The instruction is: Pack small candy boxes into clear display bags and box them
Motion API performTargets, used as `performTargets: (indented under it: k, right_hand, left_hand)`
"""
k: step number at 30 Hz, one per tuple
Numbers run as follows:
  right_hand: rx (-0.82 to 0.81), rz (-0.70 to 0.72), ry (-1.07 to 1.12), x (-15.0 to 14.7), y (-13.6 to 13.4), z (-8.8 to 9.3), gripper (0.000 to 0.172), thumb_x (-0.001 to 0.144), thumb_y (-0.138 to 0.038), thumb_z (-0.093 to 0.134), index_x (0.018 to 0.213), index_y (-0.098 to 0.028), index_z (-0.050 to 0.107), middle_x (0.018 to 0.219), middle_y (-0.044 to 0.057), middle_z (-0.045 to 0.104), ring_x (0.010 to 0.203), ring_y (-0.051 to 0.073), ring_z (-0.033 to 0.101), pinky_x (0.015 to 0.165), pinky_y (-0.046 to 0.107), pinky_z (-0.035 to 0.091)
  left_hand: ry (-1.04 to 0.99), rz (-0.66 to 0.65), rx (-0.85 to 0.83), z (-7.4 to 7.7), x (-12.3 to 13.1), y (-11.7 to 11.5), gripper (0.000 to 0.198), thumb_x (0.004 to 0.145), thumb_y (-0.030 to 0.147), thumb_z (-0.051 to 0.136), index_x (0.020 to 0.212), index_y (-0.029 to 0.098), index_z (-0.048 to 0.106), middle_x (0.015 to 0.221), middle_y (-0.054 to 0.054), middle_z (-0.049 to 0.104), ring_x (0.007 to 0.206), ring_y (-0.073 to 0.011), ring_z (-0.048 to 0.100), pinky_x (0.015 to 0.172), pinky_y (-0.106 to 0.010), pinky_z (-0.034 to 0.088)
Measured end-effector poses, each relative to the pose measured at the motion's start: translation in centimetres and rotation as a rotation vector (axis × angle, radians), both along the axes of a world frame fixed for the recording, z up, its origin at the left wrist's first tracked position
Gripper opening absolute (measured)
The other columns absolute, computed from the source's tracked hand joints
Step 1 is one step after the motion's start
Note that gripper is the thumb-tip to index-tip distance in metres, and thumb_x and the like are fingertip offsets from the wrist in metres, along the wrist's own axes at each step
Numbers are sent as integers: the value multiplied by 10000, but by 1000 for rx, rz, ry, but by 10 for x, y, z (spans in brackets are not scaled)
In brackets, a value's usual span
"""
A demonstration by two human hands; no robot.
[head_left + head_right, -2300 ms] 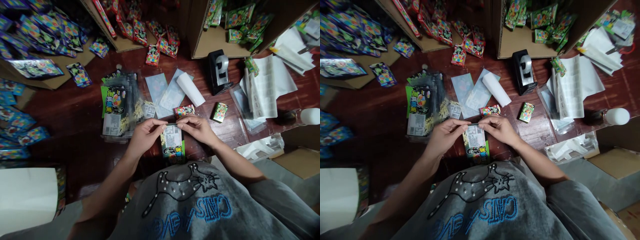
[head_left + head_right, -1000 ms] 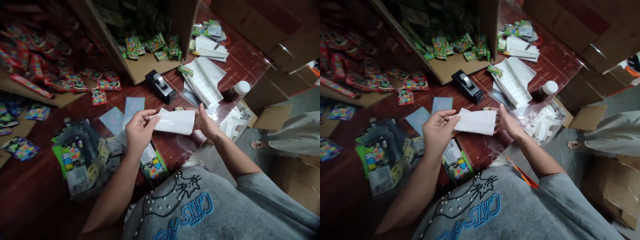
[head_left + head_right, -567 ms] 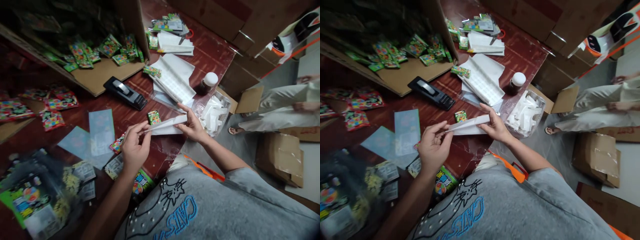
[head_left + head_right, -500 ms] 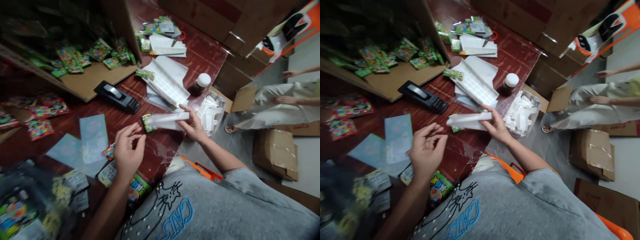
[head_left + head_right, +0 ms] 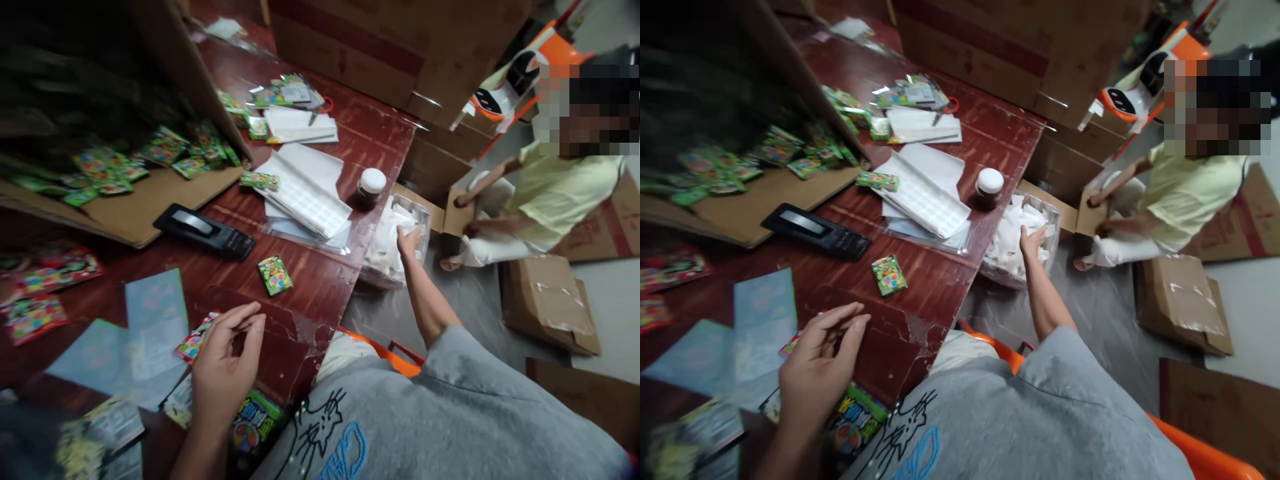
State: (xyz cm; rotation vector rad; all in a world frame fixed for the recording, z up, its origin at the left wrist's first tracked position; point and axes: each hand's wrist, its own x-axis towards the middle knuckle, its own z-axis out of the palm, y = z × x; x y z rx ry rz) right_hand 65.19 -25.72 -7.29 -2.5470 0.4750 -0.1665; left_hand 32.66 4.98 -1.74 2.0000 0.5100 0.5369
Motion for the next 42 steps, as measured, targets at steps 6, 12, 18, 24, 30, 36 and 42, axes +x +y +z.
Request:
performTargets:
  k: [6, 12, 18, 24, 30, 36, 42]
  right_hand:
    - [-65, 606, -382, 14, 73, 61, 543, 1115, -374, 363, 1592, -133, 460, 1630, 222, 496, 1546, 295, 445, 1291, 490, 341]
    - [-423, 821, 43, 39, 172, 100, 628, 1032, -455, 652, 1490, -40, 538, 1513, 293, 573, 1391, 402, 573, 1142, 509, 493]
    - [-487, 807, 227, 36, 167, 88, 502, 1028, -275, 647, 1424, 24, 570, 1379, 364, 662, 1242, 412, 725, 1007, 481, 574]
    - [-486, 858, 177, 20, 155, 94, 324, 1085, -245, 519, 1213, -66, 757, 1235, 291, 776, 1210, 385, 755, 990, 457, 579]
    - [-349, 956, -313, -28, 133, 131, 448, 1155, -272, 355, 1465, -159, 659, 1586, 192, 617, 1425, 293, 623, 1127, 446, 524]
    - [-225, 1849, -924, -134, 142, 136, 355, 1129, -405, 516, 1372, -227, 704, 1362, 56, 780, 1110, 184, 723, 957, 373, 560]
    - [-151, 1088, -707, -44, 105, 94, 850, 948, -700, 664, 1615, -214, 463, 1697, 198, 445, 1617, 382, 347, 1313, 620, 302]
  left_hand:
    - [70, 34, 95, 0, -18, 11, 261, 989, 418, 703, 1193, 267, 764, 1189, -75, 783, 1084, -256, 760, 1015, -435, 643]
    - [-6, -144, 234, 25, 0, -8, 181, 1016, 272, 669, 1164, 263, 772, 1122, -46, 802, 1067, -213, 761, 1010, -372, 612]
    - [8, -103, 266, 25, -13, 1, 166, 1032, 255, 645, 1155, 256, 757, 1101, -40, 808, 1031, -195, 771, 973, -340, 614]
    - [-11, -198, 230, 25, 4, 4, 166, 1037, 278, 636, 1129, 241, 768, 1079, -49, 811, 1012, -196, 771, 971, -340, 607]
    - [-10, -87, -193, 41, 24, 3, 369, 957, 463, 769, 1241, 227, 756, 1222, -107, 809, 1112, -248, 772, 1041, -415, 601]
    - [-264, 209, -934, 66, 66, -11, 663, 690, 565, 958, 1204, 199, 754, 1335, -127, 778, 1210, -333, 754, 1030, -458, 647]
    - [-130, 451, -909, 49, 32, 4, 540, 603, 182, 936, 1119, 240, 786, 1176, -64, 827, 1227, -334, 752, 1092, -496, 629]
